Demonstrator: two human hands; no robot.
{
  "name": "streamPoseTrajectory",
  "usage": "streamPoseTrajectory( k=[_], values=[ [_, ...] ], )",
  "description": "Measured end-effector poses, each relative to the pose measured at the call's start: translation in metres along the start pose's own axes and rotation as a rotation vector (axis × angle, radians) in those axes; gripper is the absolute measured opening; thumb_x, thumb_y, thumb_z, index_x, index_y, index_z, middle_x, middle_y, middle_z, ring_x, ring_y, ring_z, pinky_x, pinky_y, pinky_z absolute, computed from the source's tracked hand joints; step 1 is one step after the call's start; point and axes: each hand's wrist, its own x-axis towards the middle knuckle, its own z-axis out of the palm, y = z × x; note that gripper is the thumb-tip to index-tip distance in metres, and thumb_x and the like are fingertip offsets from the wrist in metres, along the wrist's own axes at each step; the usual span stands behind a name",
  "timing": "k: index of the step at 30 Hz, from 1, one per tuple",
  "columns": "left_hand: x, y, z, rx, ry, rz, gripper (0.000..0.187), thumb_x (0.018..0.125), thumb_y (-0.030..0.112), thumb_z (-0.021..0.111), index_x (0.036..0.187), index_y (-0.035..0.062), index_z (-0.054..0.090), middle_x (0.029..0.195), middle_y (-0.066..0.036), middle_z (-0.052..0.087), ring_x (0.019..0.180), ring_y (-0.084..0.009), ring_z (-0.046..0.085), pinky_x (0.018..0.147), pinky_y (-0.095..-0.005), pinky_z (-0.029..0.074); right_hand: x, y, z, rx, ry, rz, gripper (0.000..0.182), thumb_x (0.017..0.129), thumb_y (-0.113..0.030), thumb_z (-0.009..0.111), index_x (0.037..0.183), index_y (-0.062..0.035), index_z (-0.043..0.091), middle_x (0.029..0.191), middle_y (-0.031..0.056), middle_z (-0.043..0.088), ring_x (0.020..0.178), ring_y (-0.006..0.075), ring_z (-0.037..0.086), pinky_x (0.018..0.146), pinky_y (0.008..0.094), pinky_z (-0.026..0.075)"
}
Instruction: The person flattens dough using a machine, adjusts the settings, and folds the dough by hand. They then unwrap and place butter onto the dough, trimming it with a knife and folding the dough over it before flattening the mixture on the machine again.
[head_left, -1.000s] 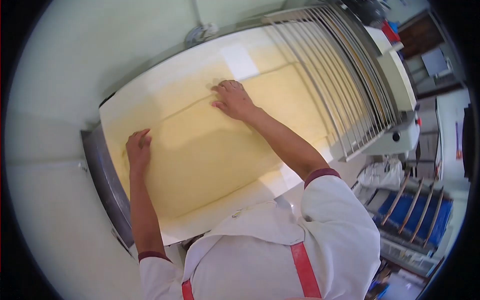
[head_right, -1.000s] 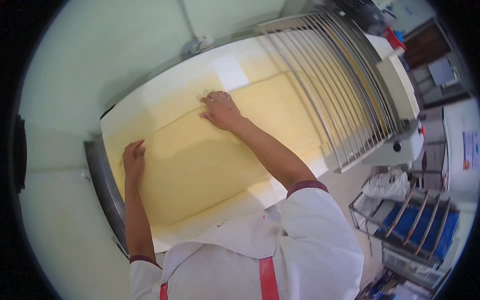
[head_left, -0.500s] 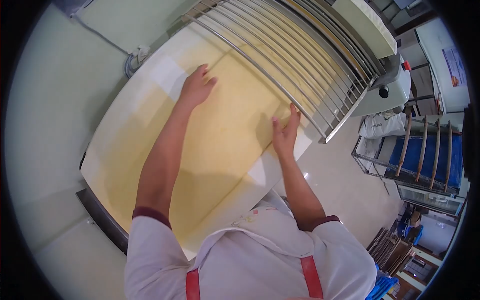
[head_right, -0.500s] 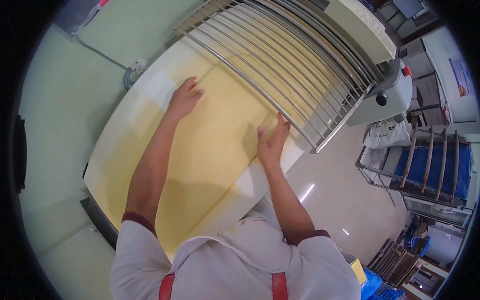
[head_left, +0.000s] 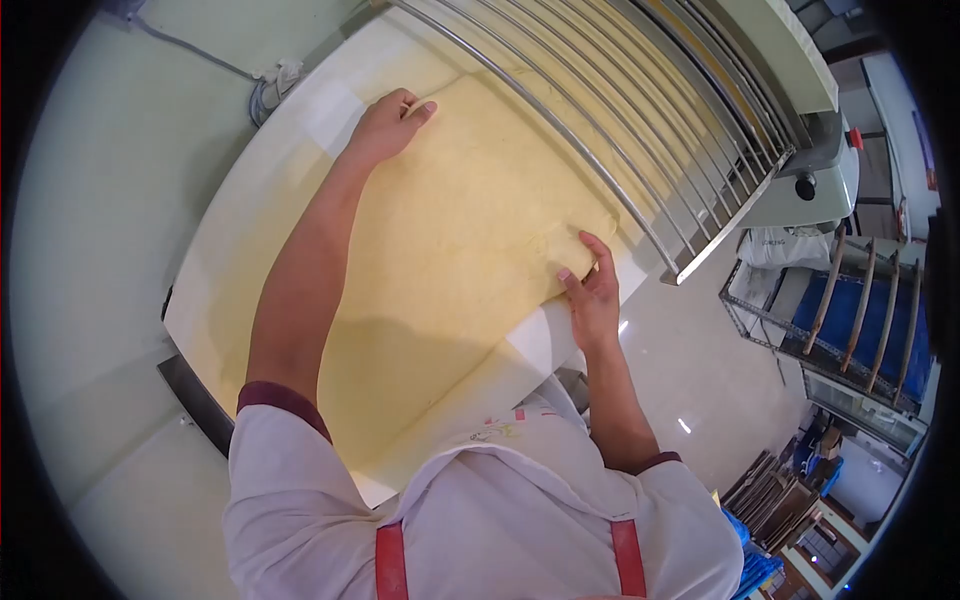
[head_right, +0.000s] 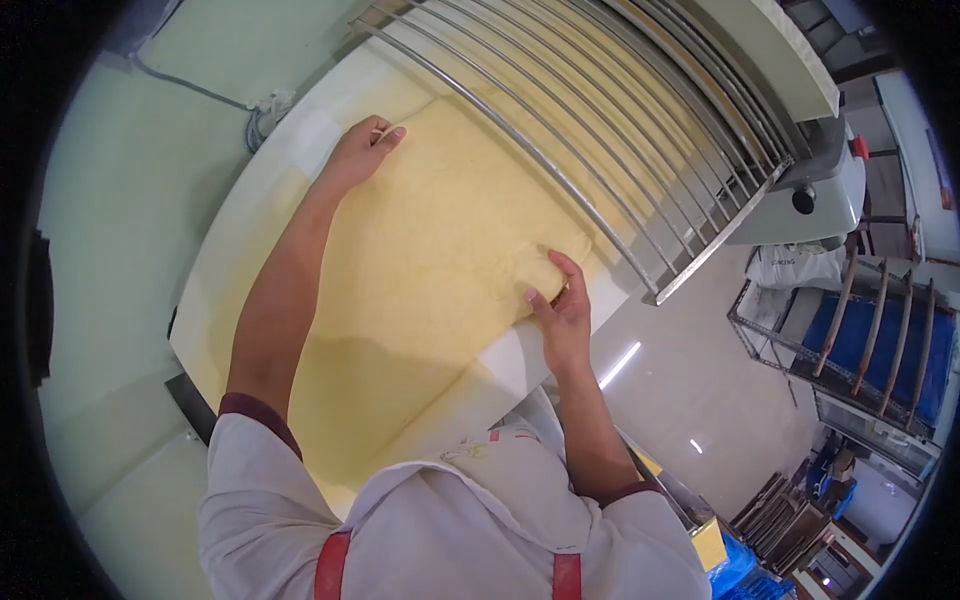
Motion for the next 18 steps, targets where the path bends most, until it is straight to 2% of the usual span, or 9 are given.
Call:
streamPoseTrajectory(
  k=[1, 2, 4, 5, 7, 10, 13, 16, 18],
  values=[
    [-0.002, -0.003, -0.002, -0.099, -0.012, 0.013, 0.046, 0.086, 0.04, 0.067, 0.109, 0.0008, 0.063, 0.097, -0.014, 0.068, 0.086, -0.0227, 0.064, 0.075, -0.0365, 0.048, -0.007, 0.004, 0.005, 0.003, -0.002, -0.017, 0.039, 0.082, 0.005, 0.065, 0.119, -0.0031, 0.054, 0.11, 0.0078, 0.06, 0.099, 0.0124, 0.058, 0.085, 0.0247, 0.049],
    [-0.004, -0.009, -0.009, -0.105, -0.14, 0.002, 0.042, 0.087, 0.037, 0.067, 0.106, 0.0003, 0.063, 0.095, -0.011, 0.067, 0.084, -0.0198, 0.062, 0.074, -0.0345, 0.048, -0.013, 0.007, 0.009, 0.001, -0.006, -0.029, 0.039, 0.083, 0.005, 0.065, 0.119, -0.0032, 0.053, 0.108, 0.0071, 0.06, 0.097, 0.0119, 0.059, 0.084, 0.0239, 0.049],
    [-0.009, -0.018, -0.026, -0.113, -0.407, -0.014, 0.035, 0.088, 0.031, 0.067, 0.102, -0.0006, 0.063, 0.09, -0.007, 0.066, 0.081, -0.014, 0.06, 0.072, -0.0305, 0.048, -0.012, 0.017, 0.019, -0.203, -0.061, 0.027, 0.043, 0.083, 0.005, 0.064, 0.122, -0.0045, 0.051, 0.105, 0.0057, 0.061, 0.093, 0.0106, 0.059, 0.08, 0.0223, 0.049],
    [-0.013, -0.023, -0.028, -0.143, -0.433, -0.024, 0.035, 0.088, 0.03, 0.067, 0.103, -0.0012, 0.063, 0.091, -0.006, 0.066, 0.081, -0.0132, 0.06, 0.072, -0.0298, 0.048, -0.016, 0.02, 0.019, -0.293, -0.072, 0.044, 0.046, 0.083, 0.006, 0.064, 0.125, -0.0061, 0.05, 0.103, 0.0047, 0.06, 0.091, 0.0093, 0.059, 0.078, 0.021, 0.049],
    [-0.022, -0.019, -0.042, -0.212, -0.46, -0.04, 0.035, 0.088, 0.028, 0.068, 0.104, -0.0025, 0.063, 0.091, -0.005, 0.066, 0.081, -0.0115, 0.059, 0.072, -0.0285, 0.048, -0.023, 0.026, 0.019, -0.319, -0.071, 0.052, 0.049, 0.083, 0.007, 0.063, 0.127, -0.0078, 0.049, 0.102, 0.0038, 0.06, 0.09, 0.0082, 0.058, 0.076, 0.0198, 0.049],
    [-0.03, -0.039, -0.033, -0.385, -0.247, -0.058, 0.033, 0.087, 0.027, 0.068, 0.104, -0.0013, 0.063, 0.088, -0.004, 0.065, 0.079, -0.0111, 0.059, 0.071, -0.0278, 0.048, -0.049, 0.038, 0.025, -0.09, -0.024, 0.015, 0.048, 0.085, 0.008, 0.061, 0.128, -0.0071, 0.047, 0.109, 0.006, 0.058, 0.093, 0.0092, 0.058, 0.078, 0.0209, 0.049],
    [-0.037, -0.06, -0.052, -0.383, -0.369, -0.099, 0.039, 0.086, 0.03, 0.07, 0.109, -0.0012, 0.064, 0.093, -0.008, 0.066, 0.084, -0.0158, 0.061, 0.073, -0.0319, 0.049, -0.069, 0.041, 0.035, -0.045, -0.047, 0.115, 0.05, 0.085, 0.008, 0.061, 0.13, -0.0071, 0.045, 0.113, 0.0081, 0.057, 0.095, 0.0107, 0.058, 0.08, 0.0227, 0.05],
    [-0.068, -0.069, -0.067, -0.429, -0.491, -0.127, 0.039, 0.086, 0.03, 0.07, 0.109, -0.0001, 0.064, 0.09, -0.006, 0.065, 0.078, -0.014, 0.059, 0.07, -0.0305, 0.049, -0.073, 0.056, 0.047, -0.15, -0.134, 0.065, 0.051, 0.086, 0.007, 0.06, 0.131, -0.007, 0.044, 0.111, 0.0089, 0.057, 0.095, 0.0115, 0.058, 0.081, 0.0242, 0.05],
    [-0.077, -0.079, -0.065, -0.384, -0.421, -0.108, 0.033, 0.087, 0.031, 0.069, 0.101, 0.0017, 0.065, 0.084, -0.001, 0.063, 0.075, -0.0108, 0.057, 0.066, -0.0277, 0.046, -0.086, 0.058, 0.04, -0.197, -0.115, 0.105, 0.05, 0.086, 0.007, 0.06, 0.131, -0.0067, 0.044, 0.111, 0.009, 0.057, 0.095, 0.0119, 0.058, 0.081, 0.025, 0.05]
  ],
)
